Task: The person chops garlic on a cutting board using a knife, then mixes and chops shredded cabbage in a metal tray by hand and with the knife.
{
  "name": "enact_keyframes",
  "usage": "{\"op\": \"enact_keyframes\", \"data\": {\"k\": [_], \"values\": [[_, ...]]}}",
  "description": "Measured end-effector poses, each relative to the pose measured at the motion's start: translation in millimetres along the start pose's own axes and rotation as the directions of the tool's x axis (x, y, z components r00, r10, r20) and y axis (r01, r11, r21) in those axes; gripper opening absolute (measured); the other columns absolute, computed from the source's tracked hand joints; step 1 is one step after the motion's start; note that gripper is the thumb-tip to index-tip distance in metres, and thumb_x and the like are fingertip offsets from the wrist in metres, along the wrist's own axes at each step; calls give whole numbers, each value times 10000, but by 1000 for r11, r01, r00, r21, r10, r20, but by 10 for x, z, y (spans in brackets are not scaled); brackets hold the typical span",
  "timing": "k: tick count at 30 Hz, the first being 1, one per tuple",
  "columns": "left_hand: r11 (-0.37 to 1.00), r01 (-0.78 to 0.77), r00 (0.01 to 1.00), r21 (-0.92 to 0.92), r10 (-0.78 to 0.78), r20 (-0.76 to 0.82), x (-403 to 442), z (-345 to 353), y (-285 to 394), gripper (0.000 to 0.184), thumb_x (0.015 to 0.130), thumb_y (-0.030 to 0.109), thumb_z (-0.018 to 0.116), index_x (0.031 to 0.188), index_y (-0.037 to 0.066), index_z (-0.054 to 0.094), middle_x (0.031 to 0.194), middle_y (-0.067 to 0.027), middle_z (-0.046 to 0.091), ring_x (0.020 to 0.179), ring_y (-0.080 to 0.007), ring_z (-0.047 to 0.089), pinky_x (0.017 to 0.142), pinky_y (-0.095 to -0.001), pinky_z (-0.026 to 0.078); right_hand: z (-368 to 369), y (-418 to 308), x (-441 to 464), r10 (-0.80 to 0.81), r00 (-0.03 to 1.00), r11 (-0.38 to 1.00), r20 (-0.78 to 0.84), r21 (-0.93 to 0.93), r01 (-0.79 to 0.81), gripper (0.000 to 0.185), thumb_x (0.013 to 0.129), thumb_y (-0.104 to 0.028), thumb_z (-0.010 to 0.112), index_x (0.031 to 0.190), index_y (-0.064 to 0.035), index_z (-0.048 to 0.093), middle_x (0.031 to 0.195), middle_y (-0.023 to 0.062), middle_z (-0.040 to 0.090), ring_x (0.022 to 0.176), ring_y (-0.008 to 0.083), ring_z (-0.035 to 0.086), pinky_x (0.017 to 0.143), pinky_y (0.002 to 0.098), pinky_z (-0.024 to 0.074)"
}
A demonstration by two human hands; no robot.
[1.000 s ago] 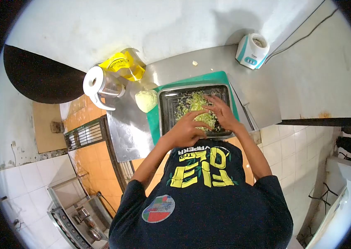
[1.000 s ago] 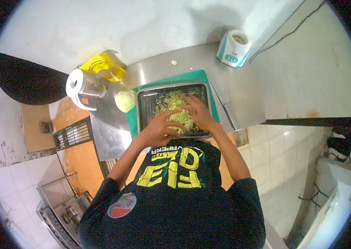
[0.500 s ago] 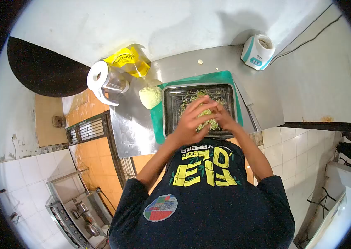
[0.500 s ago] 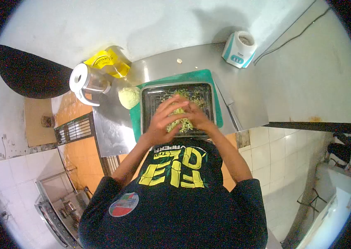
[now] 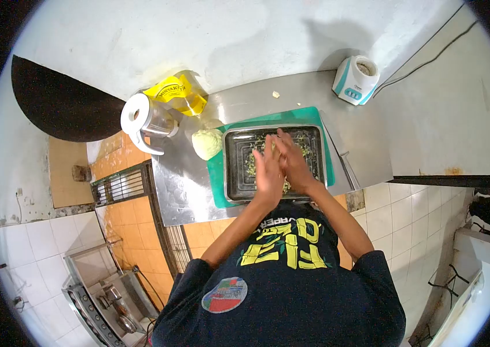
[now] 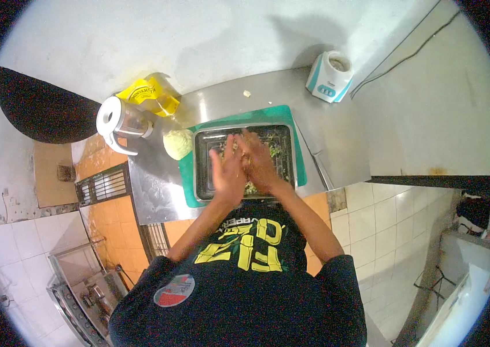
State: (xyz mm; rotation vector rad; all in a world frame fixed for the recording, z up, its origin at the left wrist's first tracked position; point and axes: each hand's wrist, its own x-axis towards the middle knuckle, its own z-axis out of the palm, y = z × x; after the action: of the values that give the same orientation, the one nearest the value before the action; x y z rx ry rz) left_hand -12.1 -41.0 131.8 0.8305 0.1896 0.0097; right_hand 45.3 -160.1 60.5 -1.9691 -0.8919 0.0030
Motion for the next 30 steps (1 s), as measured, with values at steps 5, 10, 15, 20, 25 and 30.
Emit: {"op": "enact_keyframes", "data": {"k": [5, 10, 15, 20, 25, 30], "values": [[976, -201, 977, 82, 194, 87, -85, 147, 152, 900, 1048, 720, 250, 1687, 108, 84, 1759, -103, 93, 1609, -341, 106, 1294, -487, 88, -22, -640, 209, 195, 978, 909, -76, 388, -152, 676, 1095, -426, 384, 1639, -37, 282, 1707, 188, 259, 1588, 354, 217, 1289, 449, 170], [936, 32, 975, -352, -106, -194, -29, 145, 189, 853, 1053, 714, 259, 1689, 165, 117, 1751, -113, 139, 1612, -314, 110, 1284, -505, 108, -352, -918, 363, -356, 925, 900, 132, -217, 378, 601, 1090, -339, 393, 1629, -78, 336, 1700, 182, 281, 1581, 378, 227, 1284, 467, 178], [975, -99, 994, -199, 86, -73, -157, 31, 167, 851, 1024, 766, 224, 1689, 241, 142, 1749, -107, 158, 1605, -332, 140, 1279, -527, 120, -182, 91, 125, 206, 971, 954, -117, 244, -173, 646, 1015, -458, 517, 1601, -199, 428, 1678, 172, 332, 1531, 419, 322, 1240, 620, 217], [791, -46, 983, -610, 145, 113, -74, -63, -463, 890, 988, 819, 182, 1687, 269, 152, 1739, -113, 192, 1570, -412, 214, 1256, -572, 178, -370, -656, 249, -280, 954, 955, 110, 134, 265, 646, 977, -421, 572, 1534, -103, 492, 1628, 193, 407, 1513, 421, 348, 1188, 726, 180], [922, 11, 995, -388, 27, 93, -557, 292, 20, 812, 1027, 751, 221, 1670, 254, 226, 1700, -114, 307, 1492, -403, 395, 1203, -583, 313, -744, 619, -210, 179, 967, 919, -184, -319, -231, 522, 961, -312, 633, 1425, -81, 571, 1490, 169, 543, 1420, 404, 447, 1179, 677, 224], [992, -27, 945, -120, -13, -325, -741, -22, -207, 667, 1092, 596, 310, 1649, 231, 279, 1672, -108, 367, 1485, -368, 416, 1200, -571, 327, -1491, 869, -1177, 379, 877, 721, -295, -500, -480, 475, 982, -338, 650, 1337, -29, 593, 1312, 197, 597, 1289, 362, 530, 1098, 573, 364]]}}
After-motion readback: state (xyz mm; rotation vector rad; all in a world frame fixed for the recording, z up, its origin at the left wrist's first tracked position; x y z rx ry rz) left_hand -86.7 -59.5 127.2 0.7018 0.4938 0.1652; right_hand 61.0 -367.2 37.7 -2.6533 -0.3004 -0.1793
